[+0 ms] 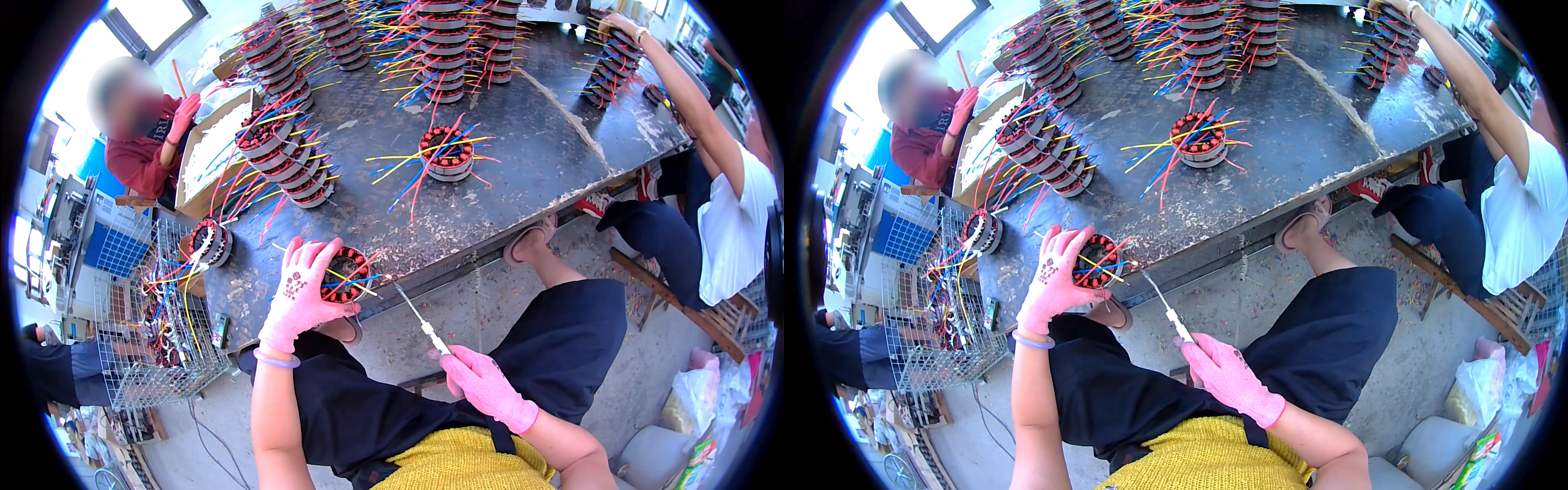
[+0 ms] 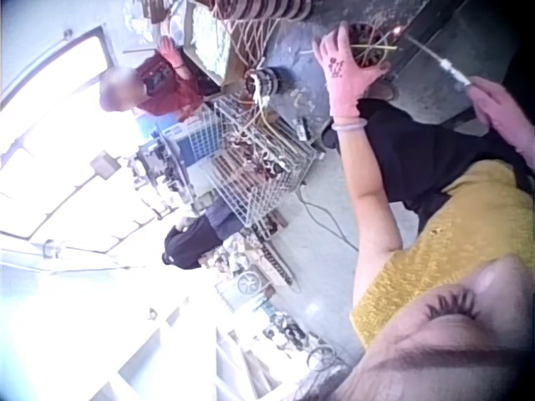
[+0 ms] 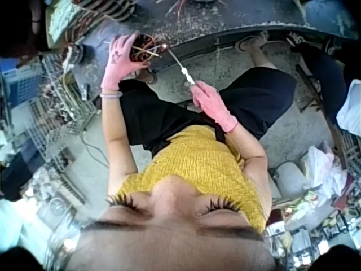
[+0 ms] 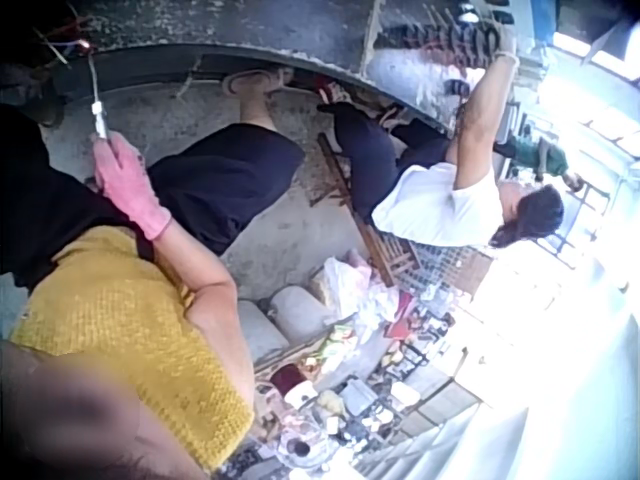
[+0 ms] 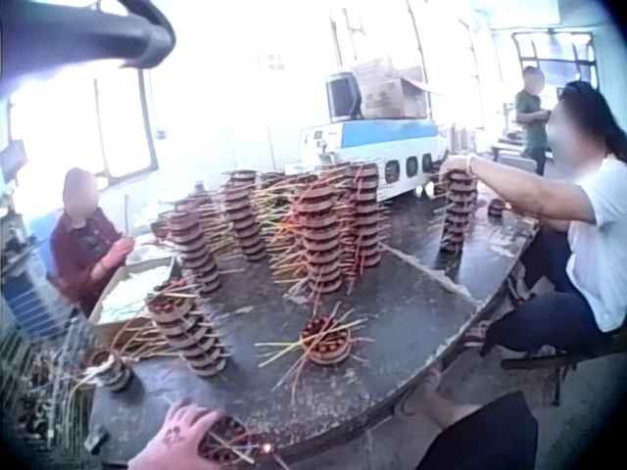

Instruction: The person uses a soldering iron and a small torch to connect wires on a motor stator before placing it onto a stack. They repeat this process with multiple components from the table.

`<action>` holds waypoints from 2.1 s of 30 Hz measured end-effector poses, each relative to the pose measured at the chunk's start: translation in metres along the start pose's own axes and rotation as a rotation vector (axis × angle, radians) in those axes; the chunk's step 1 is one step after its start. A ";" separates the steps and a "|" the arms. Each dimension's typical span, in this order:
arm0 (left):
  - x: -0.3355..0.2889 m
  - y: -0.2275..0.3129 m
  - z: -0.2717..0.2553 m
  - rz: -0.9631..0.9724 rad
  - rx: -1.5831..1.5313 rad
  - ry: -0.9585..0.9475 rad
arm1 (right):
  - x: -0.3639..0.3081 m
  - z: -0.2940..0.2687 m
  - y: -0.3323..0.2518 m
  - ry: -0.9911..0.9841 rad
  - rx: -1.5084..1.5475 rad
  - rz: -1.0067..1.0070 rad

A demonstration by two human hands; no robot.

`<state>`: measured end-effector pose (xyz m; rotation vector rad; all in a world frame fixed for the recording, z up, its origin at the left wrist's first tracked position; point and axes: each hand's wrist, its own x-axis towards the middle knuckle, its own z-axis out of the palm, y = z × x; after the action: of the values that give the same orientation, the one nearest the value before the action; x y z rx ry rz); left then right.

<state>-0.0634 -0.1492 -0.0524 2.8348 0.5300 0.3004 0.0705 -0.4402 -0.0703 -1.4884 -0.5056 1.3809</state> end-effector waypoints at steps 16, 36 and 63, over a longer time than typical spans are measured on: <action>0.000 0.000 0.000 -0.021 0.004 -0.017 | 0.001 0.000 -0.001 0.001 -0.063 -0.037; 0.001 -0.001 0.000 0.000 0.012 -0.011 | 0.003 0.000 0.006 0.003 -0.115 -0.104; -0.001 0.001 0.000 -0.031 0.004 -0.019 | 0.002 0.000 -0.002 0.005 -0.100 -0.062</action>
<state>-0.0640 -0.1506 -0.0520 2.8281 0.5701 0.2662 0.0718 -0.4378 -0.0696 -1.5435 -0.6204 1.3196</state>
